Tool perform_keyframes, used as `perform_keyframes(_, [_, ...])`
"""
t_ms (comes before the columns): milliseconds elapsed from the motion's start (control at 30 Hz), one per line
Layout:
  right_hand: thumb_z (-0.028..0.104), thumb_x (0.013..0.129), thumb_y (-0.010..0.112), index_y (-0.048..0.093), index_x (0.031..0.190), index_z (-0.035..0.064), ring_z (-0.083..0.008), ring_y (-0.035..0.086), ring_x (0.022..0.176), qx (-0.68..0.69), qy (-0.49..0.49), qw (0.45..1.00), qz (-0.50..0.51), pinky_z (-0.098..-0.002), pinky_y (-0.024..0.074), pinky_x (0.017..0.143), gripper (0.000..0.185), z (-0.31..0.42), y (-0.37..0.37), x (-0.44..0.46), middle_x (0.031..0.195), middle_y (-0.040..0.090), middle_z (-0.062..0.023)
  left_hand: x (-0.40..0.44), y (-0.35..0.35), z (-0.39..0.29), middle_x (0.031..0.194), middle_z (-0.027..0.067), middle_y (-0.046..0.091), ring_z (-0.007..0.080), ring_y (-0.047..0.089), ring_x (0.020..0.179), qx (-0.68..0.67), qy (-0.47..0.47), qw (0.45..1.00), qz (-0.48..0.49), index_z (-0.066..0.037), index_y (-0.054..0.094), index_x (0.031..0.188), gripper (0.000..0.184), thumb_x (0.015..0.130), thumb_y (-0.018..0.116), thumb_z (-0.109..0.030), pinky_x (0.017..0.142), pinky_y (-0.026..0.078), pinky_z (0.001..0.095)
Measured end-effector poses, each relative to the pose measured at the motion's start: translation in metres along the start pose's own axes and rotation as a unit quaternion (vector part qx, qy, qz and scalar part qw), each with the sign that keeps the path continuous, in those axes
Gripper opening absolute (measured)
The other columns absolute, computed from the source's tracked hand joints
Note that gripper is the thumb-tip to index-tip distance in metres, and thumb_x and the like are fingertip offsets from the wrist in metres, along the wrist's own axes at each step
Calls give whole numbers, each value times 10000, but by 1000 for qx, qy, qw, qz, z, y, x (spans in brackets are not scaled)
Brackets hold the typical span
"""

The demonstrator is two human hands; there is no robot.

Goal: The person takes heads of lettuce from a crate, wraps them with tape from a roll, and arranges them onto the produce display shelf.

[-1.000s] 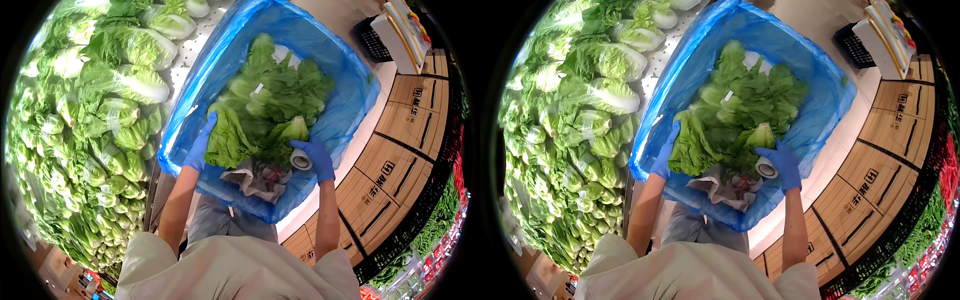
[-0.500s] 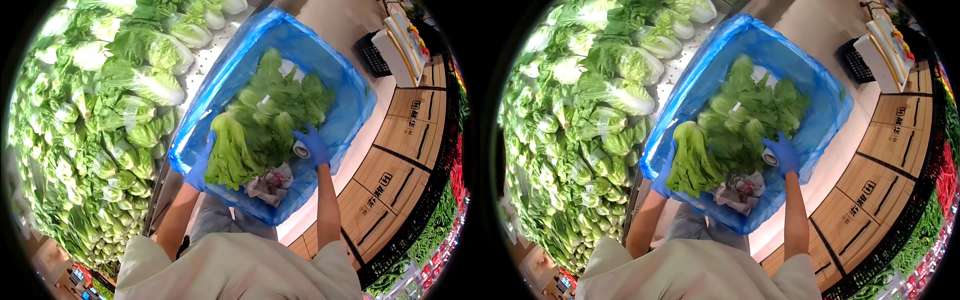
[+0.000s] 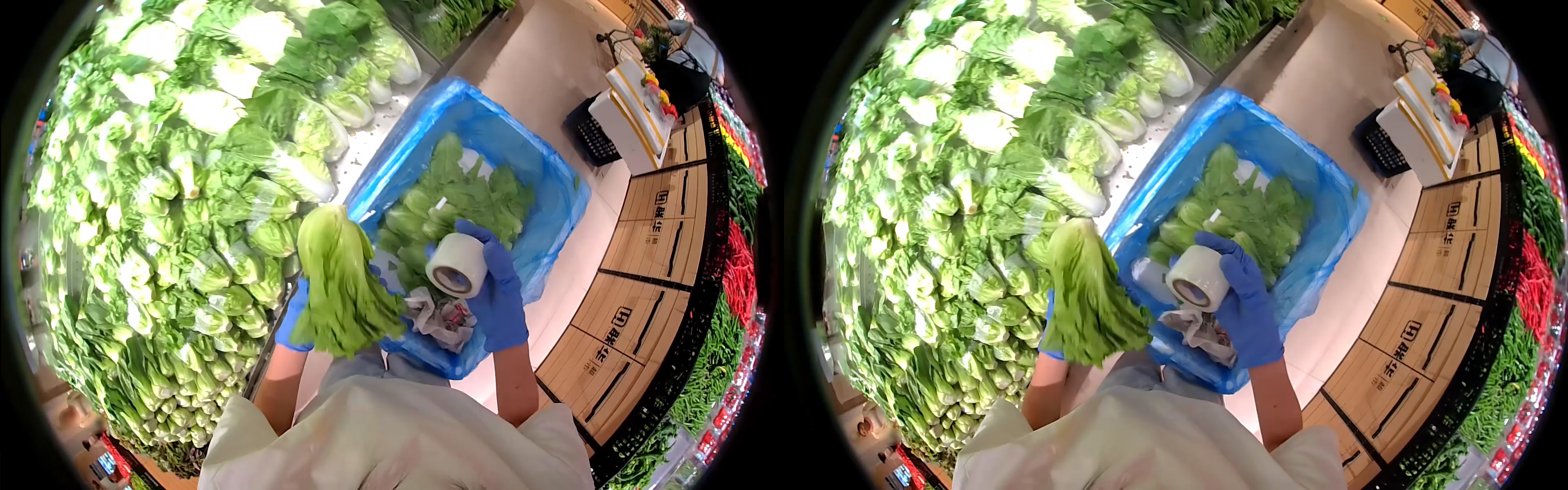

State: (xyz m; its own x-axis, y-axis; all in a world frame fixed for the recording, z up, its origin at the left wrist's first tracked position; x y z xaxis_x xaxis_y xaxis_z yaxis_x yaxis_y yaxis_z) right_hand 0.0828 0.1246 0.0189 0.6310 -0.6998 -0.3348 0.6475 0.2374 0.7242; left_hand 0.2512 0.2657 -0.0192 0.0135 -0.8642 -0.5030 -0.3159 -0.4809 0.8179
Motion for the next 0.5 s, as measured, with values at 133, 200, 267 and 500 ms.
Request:
perform_keyframes(133, [155,825,573,378,1270,8,-195,530,1026,-92,-57,994,-25,-323,404,931,508,-3,57,-11,1153,515,-112,-41,22,-31,1280,146,412,263,452,1132,357,61,929,81,-22,332,1296,724,704,682,-247,964,367,394])
perform_keyframes(200, [44,810,558,328,1320,60,-153,533,1006,-140,-62,988,11,-281,408,903,559,-9,86,-18,1118,550,-80,-52,54,-38,1330,152,340,265,407,1173,443,93,883,124,-19,308,1311,878,597,761,-255,978,336,391])
perform_keyframes(267, [-9,802,550,309,1340,104,-122,531,993,-169,-76,981,51,-247,421,867,601,-21,109,-22,1084,576,-55,-66,69,-44,1381,158,269,266,363,1215,502,137,834,182,-16,285,1325,1034,489,840,-264,992,305,388])
perform_keyframes(500, [-87,753,563,289,1337,70,-127,520,1003,-117,-56,975,180,-242,418,839,664,-74,173,-30,1146,532,-88,-124,76,-71,1384,218,116,398,194,1276,610,307,680,266,-113,294,1354,1008,510,798,-337,1028,225,450])
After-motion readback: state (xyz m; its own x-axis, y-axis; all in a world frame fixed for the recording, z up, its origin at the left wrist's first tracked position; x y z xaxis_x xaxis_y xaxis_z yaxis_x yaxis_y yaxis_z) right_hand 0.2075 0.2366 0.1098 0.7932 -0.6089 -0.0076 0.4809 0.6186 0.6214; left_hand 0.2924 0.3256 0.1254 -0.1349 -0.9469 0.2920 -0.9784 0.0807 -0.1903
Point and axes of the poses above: each hand's wrist, its own x-axis towards the middle knuckle, its own y-axis out of the palm, z = x × y, the point moved 7 cm from there along x, towards the middle knuckle
